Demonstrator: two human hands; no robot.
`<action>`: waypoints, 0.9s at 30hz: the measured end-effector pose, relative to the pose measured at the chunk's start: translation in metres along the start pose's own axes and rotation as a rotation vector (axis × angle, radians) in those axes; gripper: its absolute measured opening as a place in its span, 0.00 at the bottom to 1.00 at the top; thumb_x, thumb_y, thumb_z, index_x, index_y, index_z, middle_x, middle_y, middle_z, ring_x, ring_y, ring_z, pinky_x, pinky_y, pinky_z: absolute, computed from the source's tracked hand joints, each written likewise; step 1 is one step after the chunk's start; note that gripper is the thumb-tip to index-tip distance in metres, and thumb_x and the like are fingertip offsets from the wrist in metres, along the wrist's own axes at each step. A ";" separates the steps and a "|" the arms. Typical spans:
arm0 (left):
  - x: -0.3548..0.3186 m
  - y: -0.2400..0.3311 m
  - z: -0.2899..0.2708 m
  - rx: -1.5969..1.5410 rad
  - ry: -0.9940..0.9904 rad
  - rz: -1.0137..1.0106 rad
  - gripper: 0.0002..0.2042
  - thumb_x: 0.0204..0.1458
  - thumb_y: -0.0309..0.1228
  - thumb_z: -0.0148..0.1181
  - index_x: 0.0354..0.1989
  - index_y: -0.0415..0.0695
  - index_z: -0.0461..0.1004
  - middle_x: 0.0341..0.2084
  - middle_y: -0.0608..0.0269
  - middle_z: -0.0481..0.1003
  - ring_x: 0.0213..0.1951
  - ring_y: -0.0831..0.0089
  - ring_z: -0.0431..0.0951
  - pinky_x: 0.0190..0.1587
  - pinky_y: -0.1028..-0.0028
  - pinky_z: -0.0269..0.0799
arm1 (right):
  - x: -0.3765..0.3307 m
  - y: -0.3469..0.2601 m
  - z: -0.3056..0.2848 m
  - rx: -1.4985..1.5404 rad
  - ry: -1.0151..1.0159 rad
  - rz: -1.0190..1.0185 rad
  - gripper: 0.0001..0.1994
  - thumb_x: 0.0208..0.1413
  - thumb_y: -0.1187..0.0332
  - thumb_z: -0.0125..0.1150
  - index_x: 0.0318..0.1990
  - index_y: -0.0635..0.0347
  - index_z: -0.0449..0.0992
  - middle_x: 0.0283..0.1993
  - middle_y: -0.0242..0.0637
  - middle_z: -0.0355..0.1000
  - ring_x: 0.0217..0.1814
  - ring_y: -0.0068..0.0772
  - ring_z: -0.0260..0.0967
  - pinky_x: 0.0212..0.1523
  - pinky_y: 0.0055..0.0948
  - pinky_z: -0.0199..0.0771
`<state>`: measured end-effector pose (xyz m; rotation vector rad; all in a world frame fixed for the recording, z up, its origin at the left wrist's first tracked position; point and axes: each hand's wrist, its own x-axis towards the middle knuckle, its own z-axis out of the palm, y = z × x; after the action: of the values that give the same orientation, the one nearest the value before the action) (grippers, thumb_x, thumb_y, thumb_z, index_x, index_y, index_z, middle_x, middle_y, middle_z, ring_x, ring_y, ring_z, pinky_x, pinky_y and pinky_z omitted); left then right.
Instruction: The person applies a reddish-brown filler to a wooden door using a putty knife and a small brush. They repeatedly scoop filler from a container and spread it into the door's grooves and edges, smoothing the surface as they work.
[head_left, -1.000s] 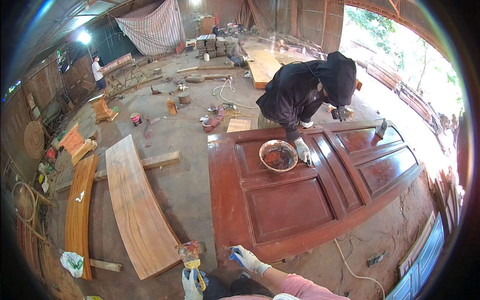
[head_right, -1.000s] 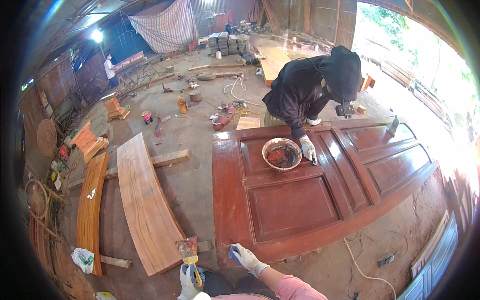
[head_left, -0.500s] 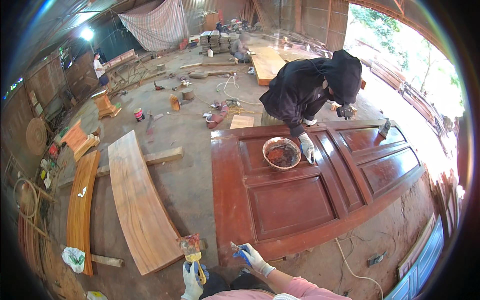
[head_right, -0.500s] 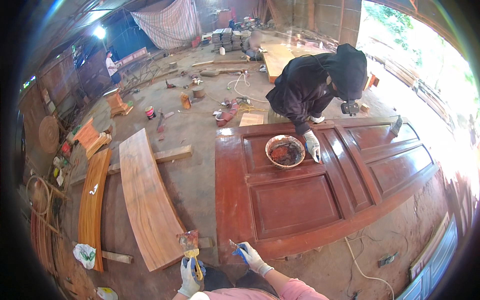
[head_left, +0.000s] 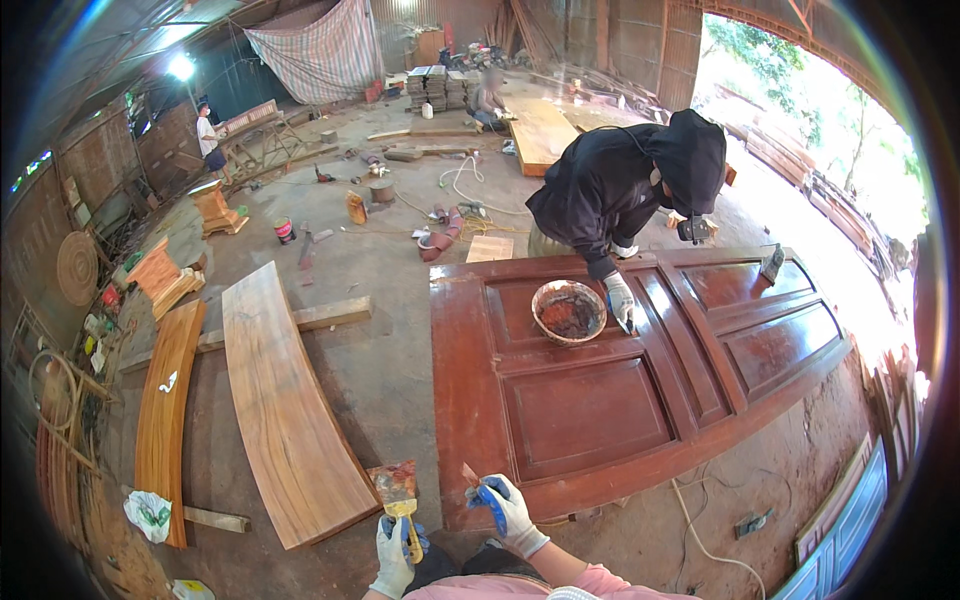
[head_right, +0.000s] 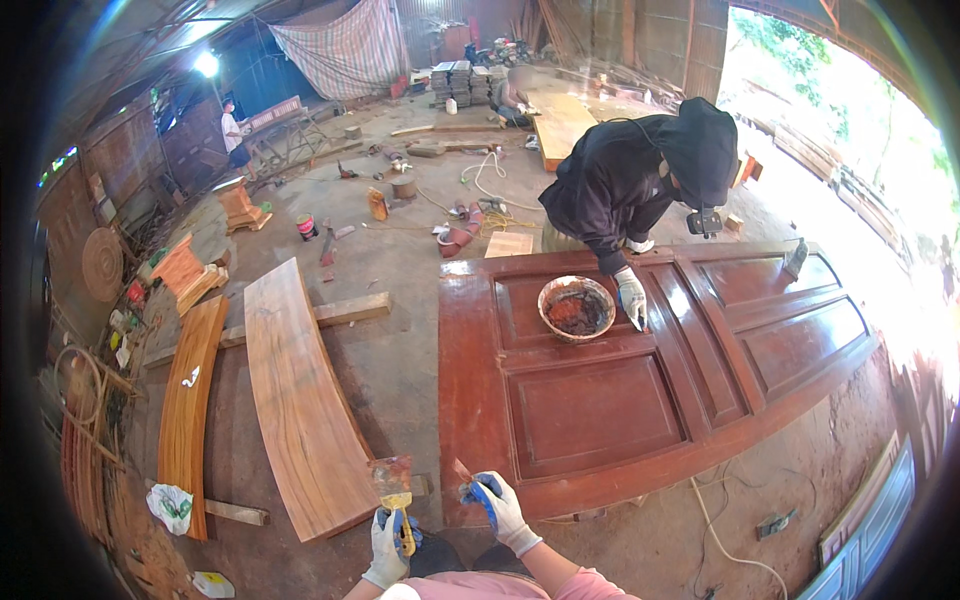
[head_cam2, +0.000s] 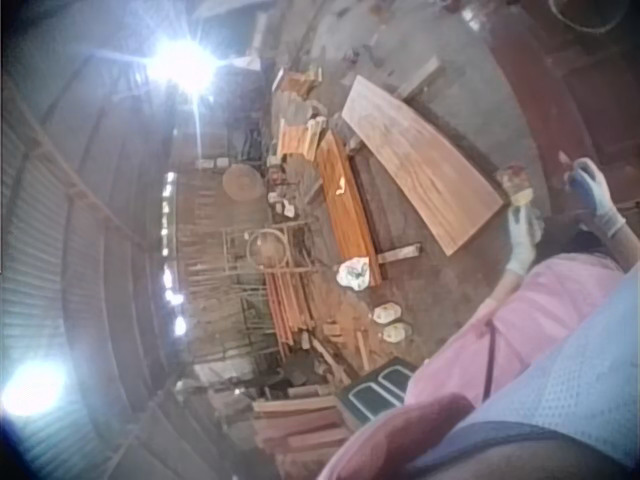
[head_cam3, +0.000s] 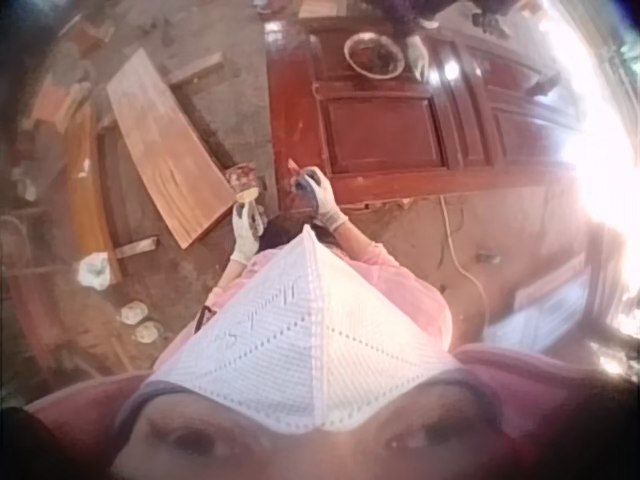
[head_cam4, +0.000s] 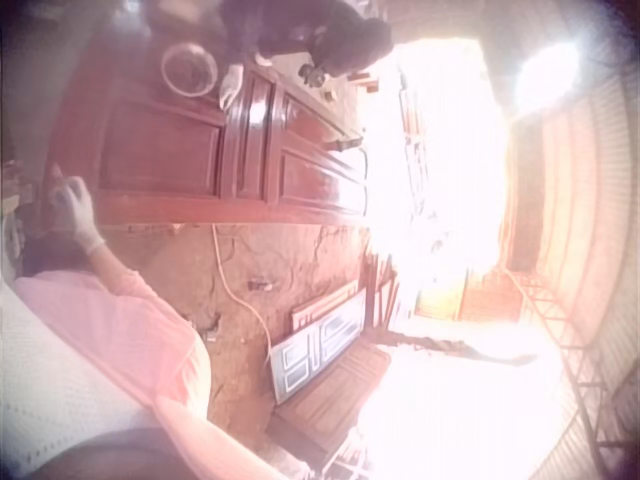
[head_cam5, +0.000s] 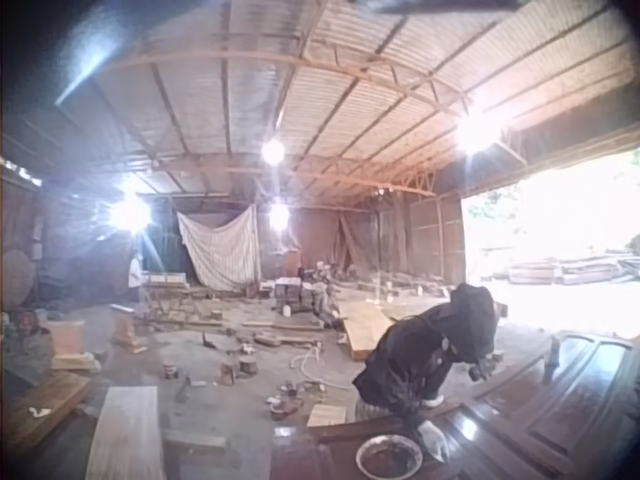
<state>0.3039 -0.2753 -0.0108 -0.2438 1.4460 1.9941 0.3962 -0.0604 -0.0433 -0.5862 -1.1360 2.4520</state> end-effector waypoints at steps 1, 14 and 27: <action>-0.001 0.002 0.003 -0.001 0.000 -0.012 0.09 0.67 0.36 0.58 0.48 0.48 0.68 0.26 0.59 0.77 0.21 0.69 0.78 0.23 0.69 0.76 | 0.001 -0.003 0.003 -0.004 -0.001 -0.012 0.08 0.70 0.69 0.58 0.50 0.64 0.74 0.45 0.42 0.79 0.44 0.33 0.78 0.51 0.34 0.79; -0.001 0.005 0.001 -0.054 0.036 -0.006 0.10 0.67 0.38 0.59 0.48 0.49 0.68 0.27 0.61 0.76 0.21 0.71 0.77 0.22 0.71 0.76 | 0.012 0.008 -0.011 -0.059 -0.082 0.113 0.09 0.73 0.66 0.53 0.51 0.61 0.70 0.49 0.42 0.78 0.49 0.33 0.77 0.54 0.36 0.78; -0.005 0.008 -0.002 -0.025 0.024 0.005 0.08 0.68 0.36 0.57 0.48 0.48 0.68 0.27 0.60 0.77 0.20 0.70 0.78 0.23 0.71 0.76 | 0.051 0.050 -0.066 -0.057 -0.162 0.403 0.10 0.74 0.62 0.52 0.51 0.58 0.69 0.56 0.46 0.76 0.56 0.39 0.77 0.59 0.40 0.79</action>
<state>0.3028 -0.2805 -0.0027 -0.2757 1.4384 2.0211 0.3793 -0.0243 -0.1321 -0.7023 -1.2561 2.8602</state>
